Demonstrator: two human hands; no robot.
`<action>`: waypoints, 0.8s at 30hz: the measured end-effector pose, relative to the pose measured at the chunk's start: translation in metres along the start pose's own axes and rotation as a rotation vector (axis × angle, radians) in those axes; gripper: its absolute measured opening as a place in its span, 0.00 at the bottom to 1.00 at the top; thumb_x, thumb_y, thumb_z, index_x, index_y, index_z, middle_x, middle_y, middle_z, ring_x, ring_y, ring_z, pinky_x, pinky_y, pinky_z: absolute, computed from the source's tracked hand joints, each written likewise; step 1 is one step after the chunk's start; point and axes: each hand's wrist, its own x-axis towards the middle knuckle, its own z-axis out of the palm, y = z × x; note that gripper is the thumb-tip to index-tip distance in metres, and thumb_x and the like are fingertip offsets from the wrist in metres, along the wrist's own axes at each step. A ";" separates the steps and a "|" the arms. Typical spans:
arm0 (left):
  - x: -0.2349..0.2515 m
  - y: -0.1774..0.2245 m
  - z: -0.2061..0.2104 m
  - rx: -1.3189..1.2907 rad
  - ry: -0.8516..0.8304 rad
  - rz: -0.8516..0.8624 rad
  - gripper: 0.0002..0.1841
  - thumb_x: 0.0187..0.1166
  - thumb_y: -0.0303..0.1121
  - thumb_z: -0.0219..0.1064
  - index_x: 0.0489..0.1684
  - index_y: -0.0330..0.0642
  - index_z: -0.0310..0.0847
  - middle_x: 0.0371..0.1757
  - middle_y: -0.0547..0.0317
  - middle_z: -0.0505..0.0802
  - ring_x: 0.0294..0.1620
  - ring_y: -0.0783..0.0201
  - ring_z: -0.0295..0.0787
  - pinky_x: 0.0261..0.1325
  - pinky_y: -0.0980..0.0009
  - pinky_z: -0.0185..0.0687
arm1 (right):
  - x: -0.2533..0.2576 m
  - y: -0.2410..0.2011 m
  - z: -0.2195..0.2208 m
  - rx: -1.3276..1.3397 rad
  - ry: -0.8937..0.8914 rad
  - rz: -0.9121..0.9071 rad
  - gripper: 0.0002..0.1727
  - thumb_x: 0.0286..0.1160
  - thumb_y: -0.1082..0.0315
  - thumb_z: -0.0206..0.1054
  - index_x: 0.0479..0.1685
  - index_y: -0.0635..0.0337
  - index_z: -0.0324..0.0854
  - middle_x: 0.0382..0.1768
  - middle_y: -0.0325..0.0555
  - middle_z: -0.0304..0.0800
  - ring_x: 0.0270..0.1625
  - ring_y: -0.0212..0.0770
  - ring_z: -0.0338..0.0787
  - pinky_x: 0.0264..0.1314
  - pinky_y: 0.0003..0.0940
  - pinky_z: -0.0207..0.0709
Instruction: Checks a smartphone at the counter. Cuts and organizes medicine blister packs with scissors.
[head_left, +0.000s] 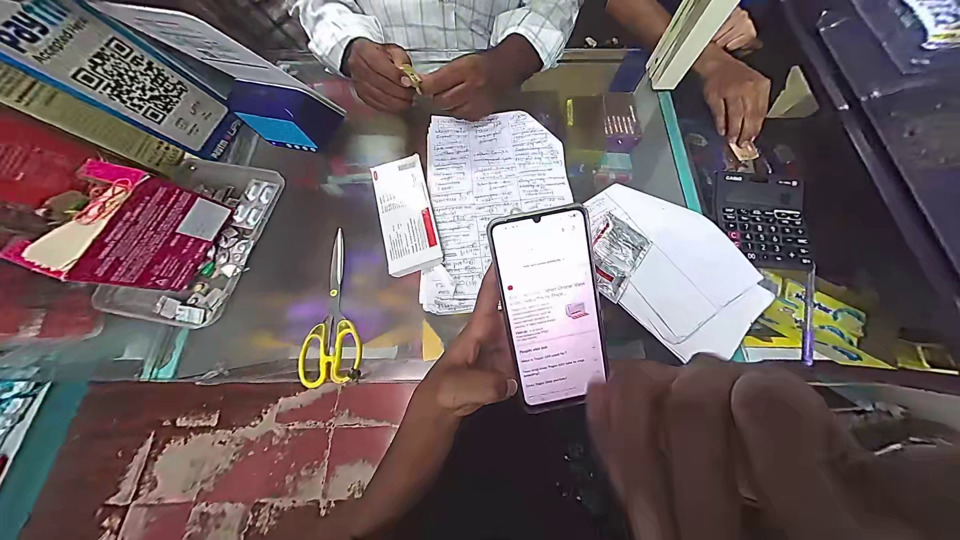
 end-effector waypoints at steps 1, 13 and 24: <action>0.001 0.000 -0.001 0.005 -0.010 0.002 0.57 0.68 0.23 0.64 0.96 0.62 0.21 0.90 0.64 0.66 0.84 0.63 0.70 0.84 0.59 0.70 | -0.005 -0.001 -0.016 -0.319 -0.033 -0.043 0.34 0.91 0.39 0.37 0.41 0.56 0.81 0.46 0.42 0.94 0.63 0.38 0.88 0.71 0.35 0.75; 0.012 -0.008 -0.005 -0.088 -0.045 0.005 0.59 0.67 0.21 0.63 0.94 0.58 0.15 0.90 0.61 0.66 0.85 0.60 0.70 0.83 0.57 0.69 | -0.073 0.021 -0.034 -1.418 -0.047 -0.250 0.30 0.81 0.29 0.52 0.41 0.48 0.76 0.49 0.36 0.92 0.66 0.33 0.84 0.79 0.35 0.60; 0.010 -0.003 0.002 -0.072 -0.037 -0.018 0.59 0.69 0.22 0.63 0.93 0.59 0.12 0.90 0.62 0.65 0.85 0.60 0.70 0.82 0.58 0.70 | -0.070 0.027 -0.040 -1.470 0.000 -0.298 0.29 0.82 0.28 0.49 0.38 0.44 0.72 0.48 0.31 0.91 0.65 0.31 0.84 0.78 0.33 0.61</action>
